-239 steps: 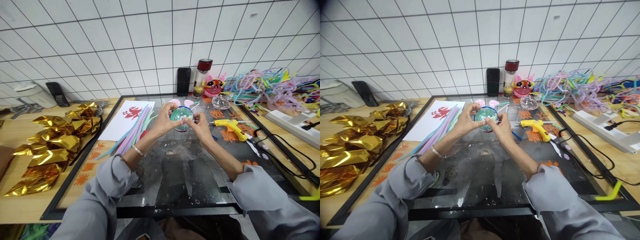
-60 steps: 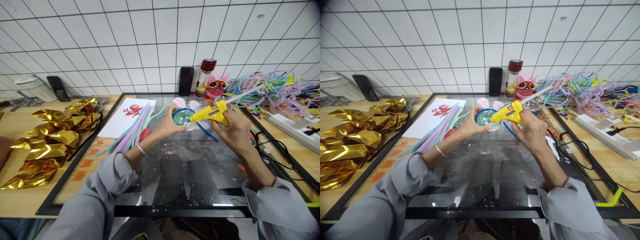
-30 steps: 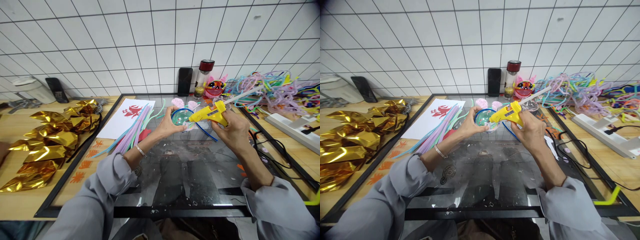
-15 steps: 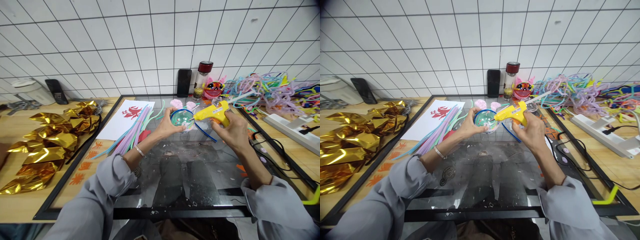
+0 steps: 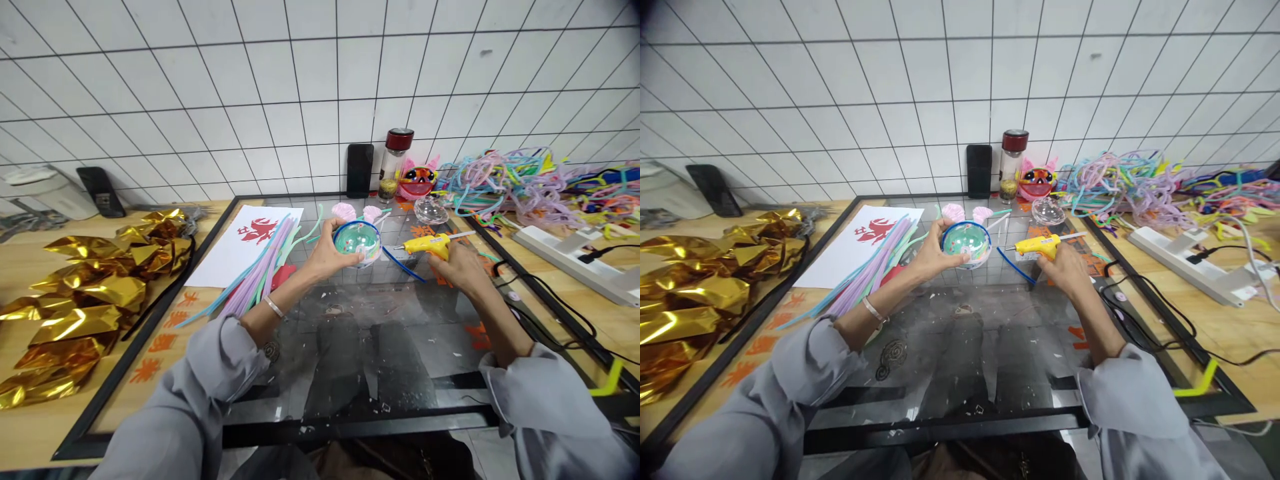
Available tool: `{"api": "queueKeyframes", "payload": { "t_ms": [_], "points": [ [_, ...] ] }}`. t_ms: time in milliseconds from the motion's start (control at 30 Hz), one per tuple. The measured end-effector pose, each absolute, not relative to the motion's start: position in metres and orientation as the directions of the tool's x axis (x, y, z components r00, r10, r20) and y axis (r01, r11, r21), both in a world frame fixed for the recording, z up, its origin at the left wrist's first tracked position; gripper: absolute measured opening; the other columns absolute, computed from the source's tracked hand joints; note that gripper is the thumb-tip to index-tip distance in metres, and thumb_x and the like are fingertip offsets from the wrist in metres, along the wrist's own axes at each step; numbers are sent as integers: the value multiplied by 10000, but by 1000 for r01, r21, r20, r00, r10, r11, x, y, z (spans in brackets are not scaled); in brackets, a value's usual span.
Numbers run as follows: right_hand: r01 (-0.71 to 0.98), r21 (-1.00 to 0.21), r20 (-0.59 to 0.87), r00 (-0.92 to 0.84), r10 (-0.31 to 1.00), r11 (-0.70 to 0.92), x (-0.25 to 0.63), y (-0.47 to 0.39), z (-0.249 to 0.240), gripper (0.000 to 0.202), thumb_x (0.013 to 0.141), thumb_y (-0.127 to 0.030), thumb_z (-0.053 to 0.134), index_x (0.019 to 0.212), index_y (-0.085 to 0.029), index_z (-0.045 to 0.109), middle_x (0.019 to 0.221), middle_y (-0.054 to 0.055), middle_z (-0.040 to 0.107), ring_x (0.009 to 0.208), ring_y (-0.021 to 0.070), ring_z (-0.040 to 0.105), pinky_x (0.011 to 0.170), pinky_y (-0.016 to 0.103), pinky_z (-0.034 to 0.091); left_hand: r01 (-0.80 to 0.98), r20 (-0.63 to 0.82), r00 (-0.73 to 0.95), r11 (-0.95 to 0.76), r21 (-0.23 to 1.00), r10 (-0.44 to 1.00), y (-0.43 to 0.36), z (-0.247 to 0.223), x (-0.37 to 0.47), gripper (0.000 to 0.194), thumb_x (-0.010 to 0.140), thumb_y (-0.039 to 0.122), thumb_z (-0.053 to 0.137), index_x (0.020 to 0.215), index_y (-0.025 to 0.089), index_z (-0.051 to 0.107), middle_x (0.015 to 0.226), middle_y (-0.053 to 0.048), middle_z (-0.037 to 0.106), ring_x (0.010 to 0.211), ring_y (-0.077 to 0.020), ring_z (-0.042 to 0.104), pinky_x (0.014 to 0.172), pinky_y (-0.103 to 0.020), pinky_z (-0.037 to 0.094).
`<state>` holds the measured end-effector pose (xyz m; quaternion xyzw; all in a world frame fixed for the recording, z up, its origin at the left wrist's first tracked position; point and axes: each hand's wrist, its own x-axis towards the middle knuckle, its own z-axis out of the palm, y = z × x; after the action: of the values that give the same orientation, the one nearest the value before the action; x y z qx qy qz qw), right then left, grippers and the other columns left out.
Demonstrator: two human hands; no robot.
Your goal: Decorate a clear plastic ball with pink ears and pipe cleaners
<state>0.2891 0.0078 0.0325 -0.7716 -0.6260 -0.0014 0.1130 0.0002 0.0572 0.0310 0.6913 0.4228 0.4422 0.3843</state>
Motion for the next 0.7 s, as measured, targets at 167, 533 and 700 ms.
{"api": "queueKeyframes", "payload": {
  "t_ms": [167,533,700],
  "points": [
    [962,0,48,274,961,-274,286,9,25,446,939,-385,437,1113,-22,629,1090,262,693,1024,339,662,803,371,466,247,290,255,-352,903,922,58,29,0,760,556,302,833,1170,235,391,1283,-102,494,1234,-281,512,1081,-458,404],
    [977,-180,484,188,855,-113,248,-11,51,601,877,-525,537,1296,-94,529,1251,247,581,1203,409,529,954,539,426,242,311,244,-368,898,919,57,29,1,752,561,297,836,1167,254,395,1292,-97,501,1260,-293,505,1103,-485,381],
    [748,-542,607,34,794,383,201,1,64,671,771,-524,661,1335,-225,455,1290,146,546,1211,324,522,1026,514,421,235,340,241,-394,888,909,58,26,3,741,562,314,845,1151,245,401,1253,-94,521,1227,-296,523,1073,-488,408]
  ]
}}
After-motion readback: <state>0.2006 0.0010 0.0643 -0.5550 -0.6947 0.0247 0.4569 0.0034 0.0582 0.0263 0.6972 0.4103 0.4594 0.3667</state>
